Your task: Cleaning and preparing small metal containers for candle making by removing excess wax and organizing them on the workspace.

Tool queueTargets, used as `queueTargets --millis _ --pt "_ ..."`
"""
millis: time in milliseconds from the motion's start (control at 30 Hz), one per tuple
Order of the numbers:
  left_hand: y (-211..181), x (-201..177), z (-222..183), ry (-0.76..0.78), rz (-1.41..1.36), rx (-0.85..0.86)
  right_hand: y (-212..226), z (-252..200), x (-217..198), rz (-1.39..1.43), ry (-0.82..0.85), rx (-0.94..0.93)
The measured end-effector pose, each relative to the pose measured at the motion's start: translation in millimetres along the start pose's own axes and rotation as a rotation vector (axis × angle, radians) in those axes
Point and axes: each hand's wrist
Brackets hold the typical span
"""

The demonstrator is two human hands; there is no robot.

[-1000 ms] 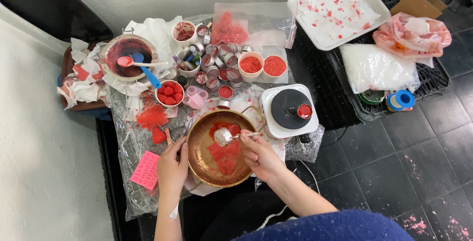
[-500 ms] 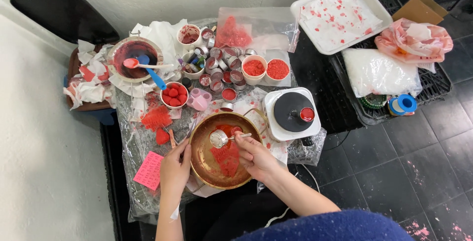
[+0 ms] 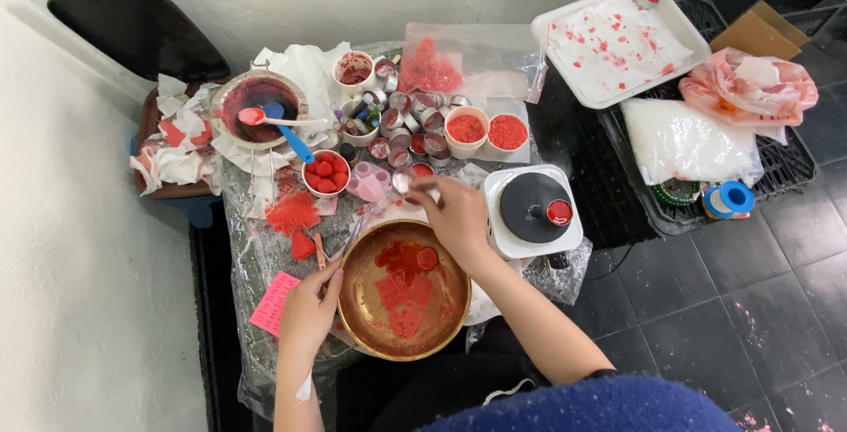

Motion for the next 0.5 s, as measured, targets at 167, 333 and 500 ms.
queueTargets --millis 167,333,500 --pt "-3.0 0.6 1.1 -0.032 0.019 0.037 -25.2 50.6 27.7 -0.096 -0.032 -0.017" --pt "-7.5 -0.2 0.3 -0.035 0.016 0.036 -43.4 68.0 44.4 -0.240 -0.020 -0.084" --pt "-7.7 2.5 1.1 -0.056 0.037 0.034 -1.7 39.1 -0.9 -0.122 -0.132 -0.102"
Point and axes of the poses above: each hand's wrist, its own z-axis towards the middle knuckle, its own x-axis out of the palm, y = z × x, and after that the axes turned 9 degrees about y, right-handed
